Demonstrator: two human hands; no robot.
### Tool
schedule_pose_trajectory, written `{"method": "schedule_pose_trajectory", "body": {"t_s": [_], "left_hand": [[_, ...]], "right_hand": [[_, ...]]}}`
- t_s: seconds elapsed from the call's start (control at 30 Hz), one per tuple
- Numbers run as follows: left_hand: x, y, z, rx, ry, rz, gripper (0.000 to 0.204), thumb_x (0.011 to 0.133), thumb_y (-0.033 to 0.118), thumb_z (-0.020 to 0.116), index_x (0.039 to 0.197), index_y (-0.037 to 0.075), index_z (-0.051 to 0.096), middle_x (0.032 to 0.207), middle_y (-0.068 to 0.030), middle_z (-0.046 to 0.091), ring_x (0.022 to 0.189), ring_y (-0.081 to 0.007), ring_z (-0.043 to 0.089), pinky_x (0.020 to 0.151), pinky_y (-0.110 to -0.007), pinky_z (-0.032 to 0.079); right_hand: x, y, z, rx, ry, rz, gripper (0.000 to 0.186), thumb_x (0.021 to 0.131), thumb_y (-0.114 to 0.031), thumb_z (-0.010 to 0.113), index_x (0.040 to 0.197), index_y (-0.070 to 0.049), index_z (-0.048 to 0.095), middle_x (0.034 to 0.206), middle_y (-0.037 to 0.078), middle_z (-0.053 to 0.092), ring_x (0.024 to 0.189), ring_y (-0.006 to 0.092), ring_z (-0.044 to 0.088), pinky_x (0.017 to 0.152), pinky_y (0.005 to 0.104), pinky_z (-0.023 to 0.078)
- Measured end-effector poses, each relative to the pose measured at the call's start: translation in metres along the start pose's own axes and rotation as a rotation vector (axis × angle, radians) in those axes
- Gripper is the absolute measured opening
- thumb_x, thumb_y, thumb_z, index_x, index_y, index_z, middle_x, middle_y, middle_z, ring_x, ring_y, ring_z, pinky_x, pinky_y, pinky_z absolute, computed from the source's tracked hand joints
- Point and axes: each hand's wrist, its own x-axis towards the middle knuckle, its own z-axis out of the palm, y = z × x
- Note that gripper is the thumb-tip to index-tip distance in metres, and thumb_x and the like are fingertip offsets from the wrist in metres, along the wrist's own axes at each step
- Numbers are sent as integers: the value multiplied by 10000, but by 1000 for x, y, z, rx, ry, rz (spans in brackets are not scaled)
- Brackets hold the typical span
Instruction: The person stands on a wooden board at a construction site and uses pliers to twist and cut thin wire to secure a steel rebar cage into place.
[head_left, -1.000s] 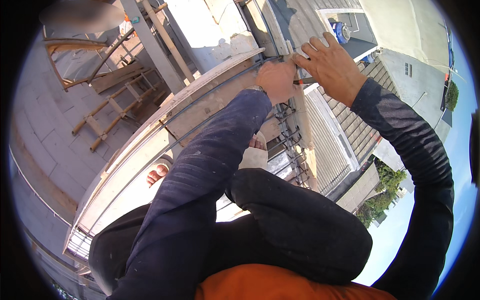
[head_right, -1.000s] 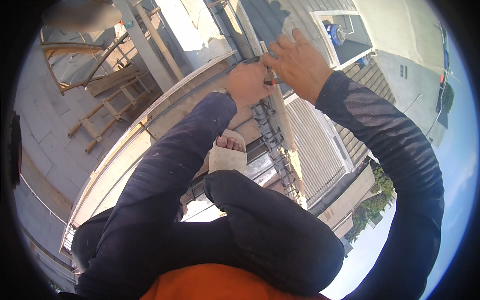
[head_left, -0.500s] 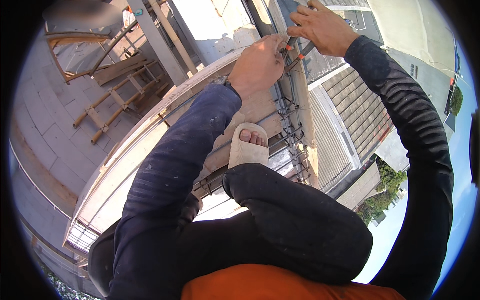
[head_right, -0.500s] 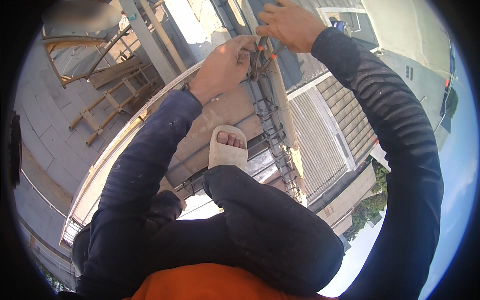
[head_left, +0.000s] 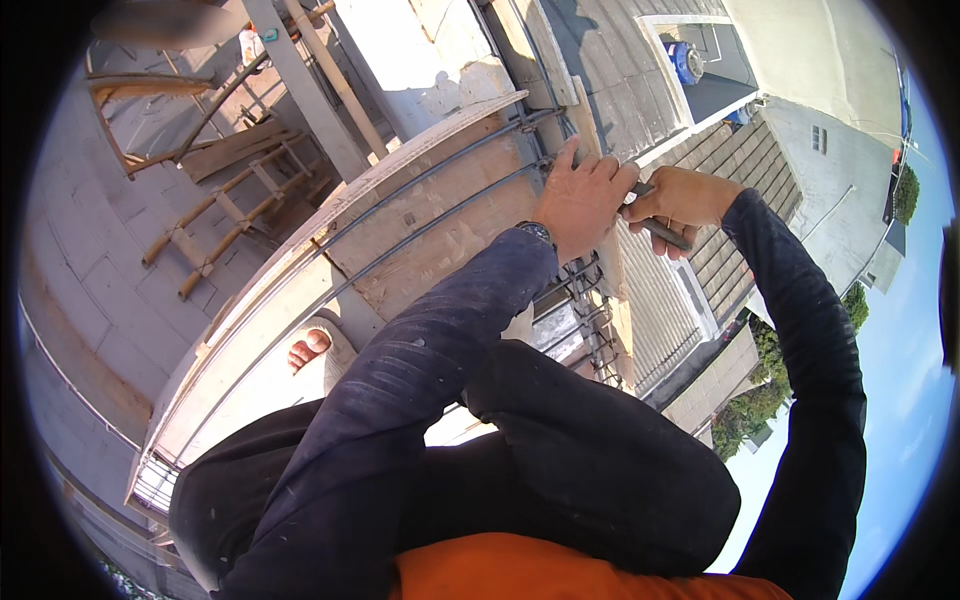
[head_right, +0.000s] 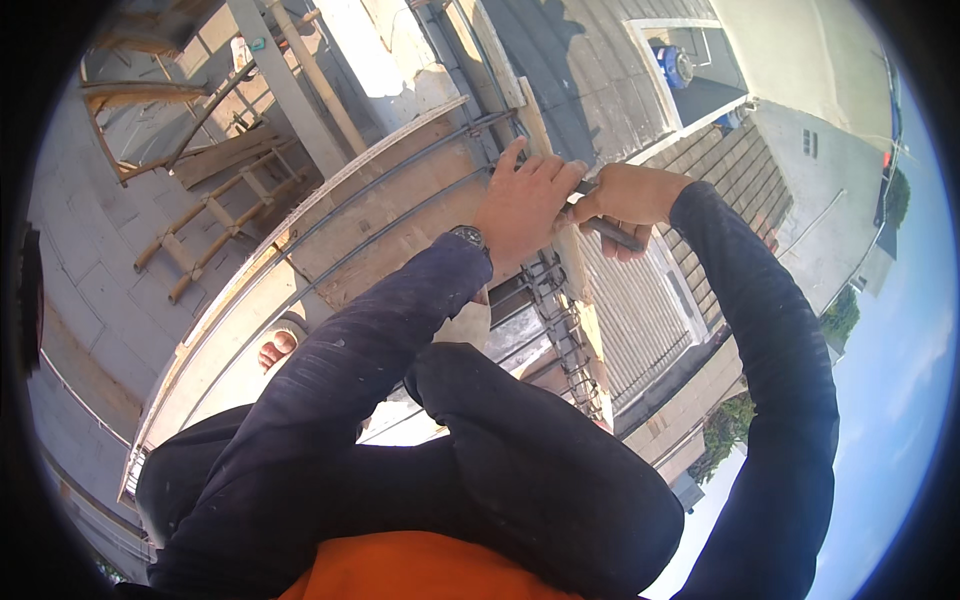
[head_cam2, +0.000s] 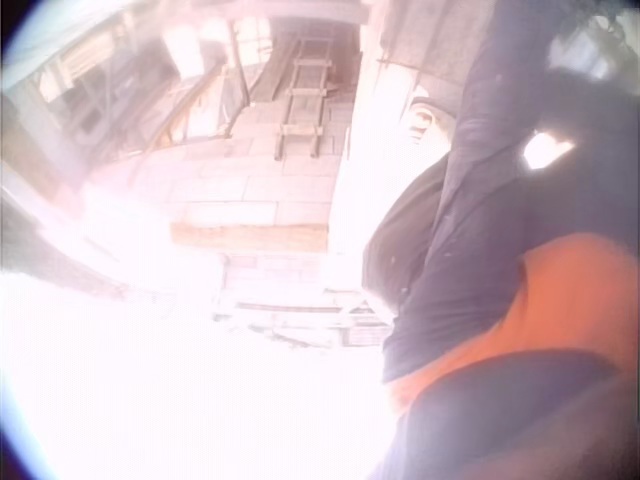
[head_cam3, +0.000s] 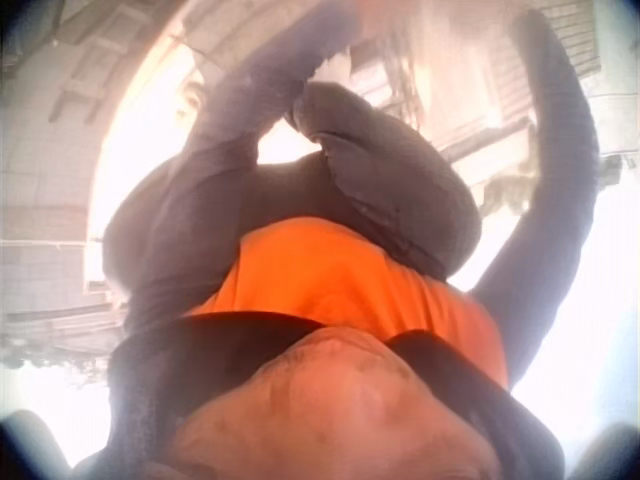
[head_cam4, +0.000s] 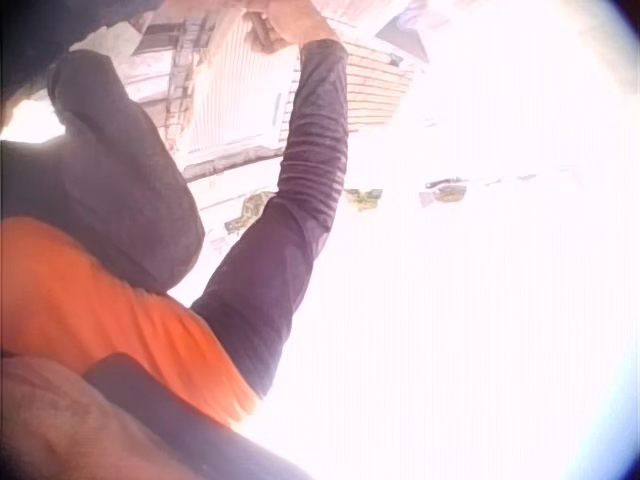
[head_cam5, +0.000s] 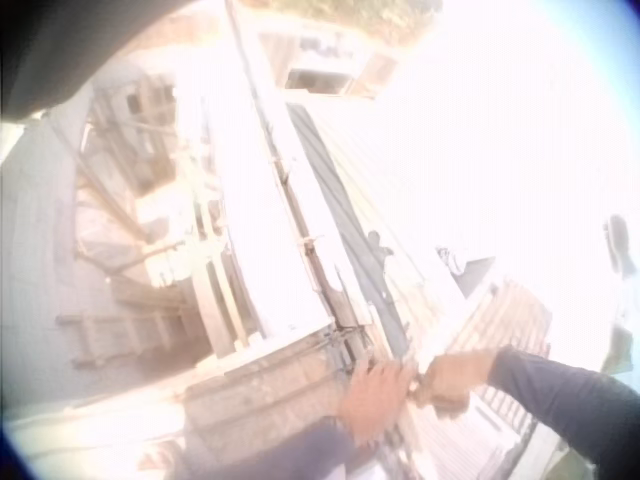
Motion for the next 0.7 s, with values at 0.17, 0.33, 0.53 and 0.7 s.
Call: {"method": "schedule_pose_trajectory", "body": {"t_s": [0.17,0.33,0.53,0.7], "left_hand": [[39,-36,-27,-294,-379,-103,444,804,185,780,1174,79,559,1093,-106,700,1121,-279,670,1074,-500,399],[52,-35,-39,-338,-360,-81,458,796,194,756,1201,66,584,1025,-129,734,1032,-315,707,982,-472,471],[17,-15,-3,-216,108,60,559,792,215,808,1274,71,563,962,-138,704,905,-344,709,768,-424,559],[35,-28,-19,-427,-293,-45,530,763,190,772,1208,32,530,970,-201,716,981,-423,699,841,-464,554]], "right_hand": [[-9,14,23,-866,840,-479,549,803,-338,854,1233,-56,662,877,102,718,817,297,733,719,444,577],[-10,20,29,-1124,1097,-559,451,896,-368,758,1186,-34,673,967,110,690,848,270,725,738,425,597],[-35,-23,-3,-144,106,-28,620,1022,-517,554,1085,83,697,750,151,697,636,248,735,540,348,619],[-31,-10,16,-722,563,-287,533,960,-432,678,1181,53,685,892,129,713,805,279,744,667,415,611]]}}
